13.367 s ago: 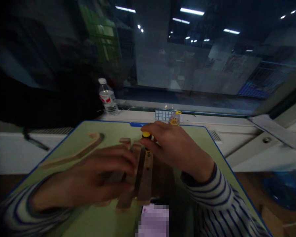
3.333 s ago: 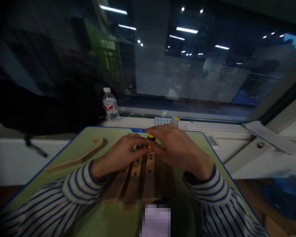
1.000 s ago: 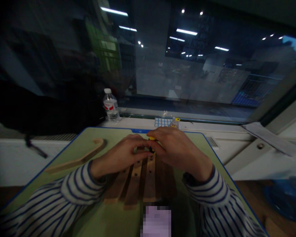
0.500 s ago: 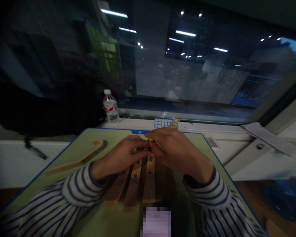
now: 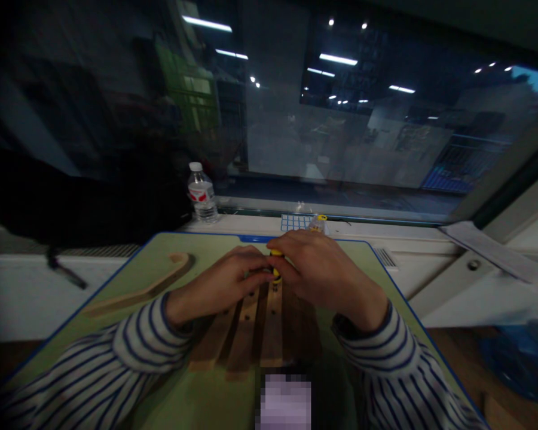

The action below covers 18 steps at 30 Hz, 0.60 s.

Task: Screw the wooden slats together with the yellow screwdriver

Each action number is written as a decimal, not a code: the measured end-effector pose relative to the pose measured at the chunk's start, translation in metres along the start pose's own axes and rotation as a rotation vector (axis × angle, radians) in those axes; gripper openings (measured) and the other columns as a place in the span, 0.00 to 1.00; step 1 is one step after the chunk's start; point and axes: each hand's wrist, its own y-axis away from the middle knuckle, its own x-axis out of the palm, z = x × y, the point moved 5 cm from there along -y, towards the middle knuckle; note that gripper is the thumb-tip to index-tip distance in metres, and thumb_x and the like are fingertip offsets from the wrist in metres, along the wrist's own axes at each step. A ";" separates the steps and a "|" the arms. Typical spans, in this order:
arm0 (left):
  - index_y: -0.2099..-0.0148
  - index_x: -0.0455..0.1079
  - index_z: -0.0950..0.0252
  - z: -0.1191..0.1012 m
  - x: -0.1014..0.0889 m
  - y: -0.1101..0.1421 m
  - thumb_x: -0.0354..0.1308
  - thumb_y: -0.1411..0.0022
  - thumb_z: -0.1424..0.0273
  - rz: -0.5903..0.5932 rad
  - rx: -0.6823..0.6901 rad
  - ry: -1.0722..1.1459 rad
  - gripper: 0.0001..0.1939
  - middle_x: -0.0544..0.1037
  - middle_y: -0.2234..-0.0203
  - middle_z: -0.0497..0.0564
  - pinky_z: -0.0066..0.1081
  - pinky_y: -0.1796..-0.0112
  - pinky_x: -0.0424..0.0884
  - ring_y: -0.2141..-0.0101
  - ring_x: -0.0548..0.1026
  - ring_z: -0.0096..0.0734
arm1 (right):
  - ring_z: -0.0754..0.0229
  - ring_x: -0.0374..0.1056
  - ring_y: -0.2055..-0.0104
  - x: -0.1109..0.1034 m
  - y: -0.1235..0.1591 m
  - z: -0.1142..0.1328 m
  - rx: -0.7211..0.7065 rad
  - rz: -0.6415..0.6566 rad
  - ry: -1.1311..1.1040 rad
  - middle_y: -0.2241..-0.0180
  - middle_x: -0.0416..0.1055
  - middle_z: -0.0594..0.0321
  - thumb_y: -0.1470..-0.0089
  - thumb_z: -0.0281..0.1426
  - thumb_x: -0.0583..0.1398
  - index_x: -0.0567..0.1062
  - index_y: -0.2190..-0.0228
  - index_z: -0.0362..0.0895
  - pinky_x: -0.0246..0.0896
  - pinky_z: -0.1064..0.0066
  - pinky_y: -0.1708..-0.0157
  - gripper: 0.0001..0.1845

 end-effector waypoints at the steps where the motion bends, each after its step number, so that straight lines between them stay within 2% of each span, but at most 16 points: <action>1: 0.55 0.72 0.62 0.000 0.000 0.000 0.52 0.36 0.69 0.003 0.001 0.002 0.10 0.76 0.66 0.51 0.33 0.59 0.66 0.62 0.72 0.34 | 0.55 0.69 0.56 0.000 0.000 0.000 0.001 0.002 0.000 0.58 0.75 0.56 0.40 0.33 0.54 0.74 0.56 0.40 0.63 0.62 0.54 0.14; 8: 0.55 0.72 0.63 -0.002 -0.002 0.000 0.52 0.36 0.69 0.002 0.001 0.002 0.10 0.76 0.66 0.51 0.32 0.59 0.66 0.62 0.72 0.33 | 0.55 0.70 0.57 -0.001 -0.001 0.001 0.000 0.007 -0.026 0.60 0.75 0.55 0.40 0.33 0.54 0.74 0.57 0.41 0.64 0.62 0.56 0.13; 13: 0.56 0.73 0.62 -0.002 -0.003 -0.001 0.56 0.39 0.64 -0.029 -0.023 -0.017 0.11 0.77 0.67 0.50 0.33 0.60 0.66 0.63 0.73 0.35 | 0.55 0.70 0.58 -0.001 -0.001 0.001 -0.005 -0.005 -0.021 0.60 0.76 0.55 0.40 0.34 0.54 0.74 0.58 0.41 0.64 0.62 0.57 0.14; 18: 0.58 0.73 0.63 -0.002 -0.004 -0.001 0.57 0.39 0.65 -0.070 -0.029 -0.031 0.10 0.78 0.67 0.50 0.33 0.61 0.66 0.63 0.73 0.35 | 0.55 0.70 0.57 -0.003 0.000 0.002 -0.010 -0.016 -0.019 0.59 0.75 0.56 0.40 0.34 0.54 0.73 0.57 0.40 0.64 0.63 0.56 0.14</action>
